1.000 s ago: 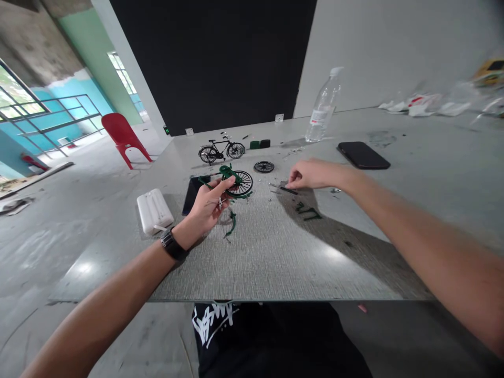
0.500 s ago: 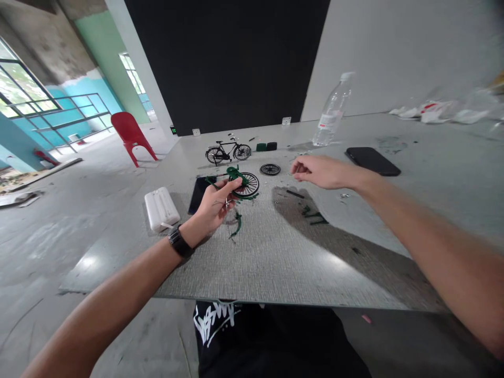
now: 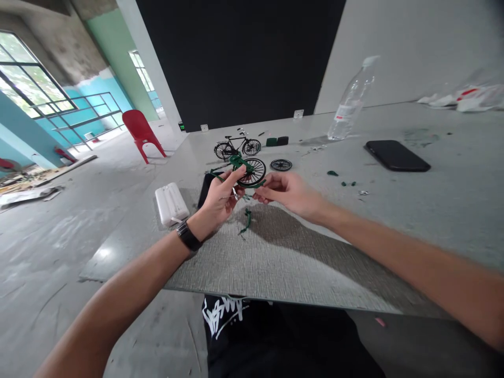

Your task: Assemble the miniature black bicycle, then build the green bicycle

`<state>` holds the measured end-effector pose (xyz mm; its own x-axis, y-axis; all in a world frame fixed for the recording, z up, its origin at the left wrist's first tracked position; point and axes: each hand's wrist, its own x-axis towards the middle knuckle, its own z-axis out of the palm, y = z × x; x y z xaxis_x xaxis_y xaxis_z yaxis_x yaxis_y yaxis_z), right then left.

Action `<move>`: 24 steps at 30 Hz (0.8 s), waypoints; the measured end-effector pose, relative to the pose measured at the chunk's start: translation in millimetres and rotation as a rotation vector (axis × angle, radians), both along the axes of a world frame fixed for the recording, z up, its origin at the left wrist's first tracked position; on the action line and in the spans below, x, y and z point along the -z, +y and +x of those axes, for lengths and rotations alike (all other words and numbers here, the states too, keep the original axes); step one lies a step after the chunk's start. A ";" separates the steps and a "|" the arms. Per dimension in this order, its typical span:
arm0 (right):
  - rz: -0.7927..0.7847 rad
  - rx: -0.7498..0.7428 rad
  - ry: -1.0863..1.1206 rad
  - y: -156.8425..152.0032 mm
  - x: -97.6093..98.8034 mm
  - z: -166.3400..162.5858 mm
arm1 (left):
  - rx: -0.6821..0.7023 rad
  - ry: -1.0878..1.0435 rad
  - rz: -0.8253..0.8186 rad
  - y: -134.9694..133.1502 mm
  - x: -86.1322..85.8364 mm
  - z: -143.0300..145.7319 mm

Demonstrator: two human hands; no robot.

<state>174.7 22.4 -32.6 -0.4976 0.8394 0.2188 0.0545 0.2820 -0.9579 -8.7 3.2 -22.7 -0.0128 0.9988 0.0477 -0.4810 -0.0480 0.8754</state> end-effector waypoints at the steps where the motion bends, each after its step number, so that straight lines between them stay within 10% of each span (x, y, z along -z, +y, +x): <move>1: -0.007 0.015 0.026 -1.2 3.1 -2.4 | -0.002 -0.007 0.010 0.4 0.6 0.0; 24: -0.012 0.194 0.299 -25.8 6.7 -24.5 | 0.017 0.063 0.104 1.1 2.4 2.4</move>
